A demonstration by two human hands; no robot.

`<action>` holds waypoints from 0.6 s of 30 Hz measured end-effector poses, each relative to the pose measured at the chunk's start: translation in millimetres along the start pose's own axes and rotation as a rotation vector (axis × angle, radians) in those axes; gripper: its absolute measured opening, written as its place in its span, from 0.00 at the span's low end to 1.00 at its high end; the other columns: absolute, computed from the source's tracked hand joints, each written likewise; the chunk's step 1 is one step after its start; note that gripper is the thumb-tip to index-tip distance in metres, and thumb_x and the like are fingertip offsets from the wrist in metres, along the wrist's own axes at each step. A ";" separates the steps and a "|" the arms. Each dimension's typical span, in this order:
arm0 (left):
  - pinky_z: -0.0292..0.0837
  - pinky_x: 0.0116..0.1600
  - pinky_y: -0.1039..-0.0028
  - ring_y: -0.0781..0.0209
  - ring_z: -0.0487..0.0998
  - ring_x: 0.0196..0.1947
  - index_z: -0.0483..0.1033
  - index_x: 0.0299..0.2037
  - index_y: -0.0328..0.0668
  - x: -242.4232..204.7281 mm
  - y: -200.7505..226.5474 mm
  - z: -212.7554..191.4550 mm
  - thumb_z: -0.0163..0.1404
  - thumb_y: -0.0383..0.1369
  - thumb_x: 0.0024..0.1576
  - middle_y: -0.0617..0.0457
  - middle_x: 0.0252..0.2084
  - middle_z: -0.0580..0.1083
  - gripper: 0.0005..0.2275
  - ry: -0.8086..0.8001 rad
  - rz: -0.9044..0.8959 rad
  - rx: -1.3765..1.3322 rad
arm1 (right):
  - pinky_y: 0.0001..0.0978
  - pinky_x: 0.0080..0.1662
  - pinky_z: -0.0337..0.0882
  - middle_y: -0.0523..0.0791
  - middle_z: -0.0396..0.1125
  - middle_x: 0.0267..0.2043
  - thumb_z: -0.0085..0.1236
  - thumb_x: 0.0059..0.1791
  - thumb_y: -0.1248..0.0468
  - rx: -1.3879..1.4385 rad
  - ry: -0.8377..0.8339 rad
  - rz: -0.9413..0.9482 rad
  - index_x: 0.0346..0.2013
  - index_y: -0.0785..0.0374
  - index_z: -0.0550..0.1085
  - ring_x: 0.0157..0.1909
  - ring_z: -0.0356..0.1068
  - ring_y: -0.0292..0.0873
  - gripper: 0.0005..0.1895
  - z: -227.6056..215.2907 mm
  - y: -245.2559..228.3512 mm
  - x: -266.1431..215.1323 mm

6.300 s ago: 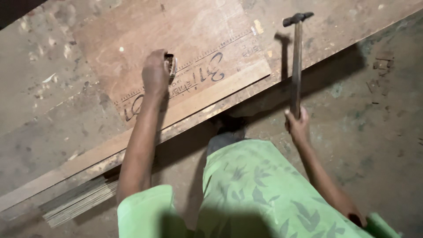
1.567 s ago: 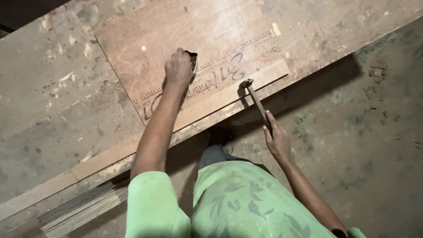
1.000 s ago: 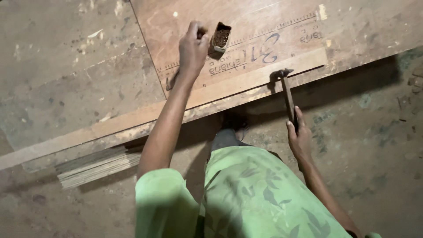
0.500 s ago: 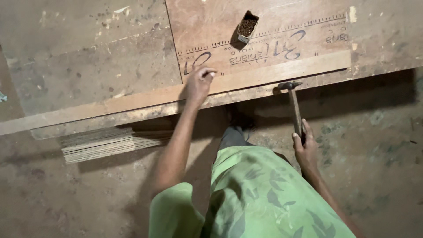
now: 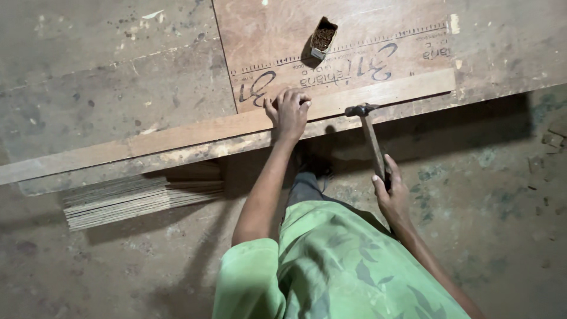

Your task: The person applies adhesive from a container to a wooden board using a brush, aligns a wooden strip onto the board, and hammers nails into the strip to secure it.

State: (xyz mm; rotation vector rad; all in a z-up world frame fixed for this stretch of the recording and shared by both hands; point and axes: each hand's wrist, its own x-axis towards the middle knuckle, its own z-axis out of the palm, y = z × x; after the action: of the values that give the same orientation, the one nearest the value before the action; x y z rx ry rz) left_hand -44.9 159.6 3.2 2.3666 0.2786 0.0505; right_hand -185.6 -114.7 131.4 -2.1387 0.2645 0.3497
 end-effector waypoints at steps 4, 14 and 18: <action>0.33 0.70 0.33 0.56 0.61 0.68 0.80 0.42 0.58 0.7 -5.6 9.3 0.54 0.39 0.56 0.59 0.59 0.72 0.07 -0.042 -0.024 0.062 | 0.35 0.32 0.68 0.47 0.67 0.28 0.53 0.53 0.61 -0.062 -0.054 0.064 0.73 0.55 0.59 0.27 0.66 0.40 0.32 2.7 -19.2 6.9; 0.34 0.71 0.34 0.54 0.63 0.67 0.76 0.48 0.52 -2.9 -11.5 15.3 0.51 0.35 0.59 0.58 0.57 0.72 0.08 0.029 0.105 0.148 | 0.50 0.40 0.73 0.53 0.71 0.47 0.54 0.55 0.63 -0.401 -0.044 -0.434 0.72 0.48 0.61 0.38 0.74 0.57 0.30 19.5 -50.2 46.9; 0.34 0.72 0.34 0.56 0.64 0.68 0.77 0.48 0.52 -5.6 -11.6 17.8 0.50 0.28 0.52 0.60 0.57 0.73 0.14 0.005 0.057 0.188 | 0.52 0.33 0.72 0.52 0.70 0.42 0.55 0.52 0.62 -0.647 -0.141 -0.290 0.70 0.44 0.62 0.33 0.72 0.59 0.31 20.3 -57.0 53.0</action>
State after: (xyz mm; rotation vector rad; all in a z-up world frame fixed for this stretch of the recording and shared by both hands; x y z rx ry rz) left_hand -50.4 154.4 -17.4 2.5619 0.2261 0.0595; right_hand -120.8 -69.3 146.2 -2.7196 -0.2810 0.4560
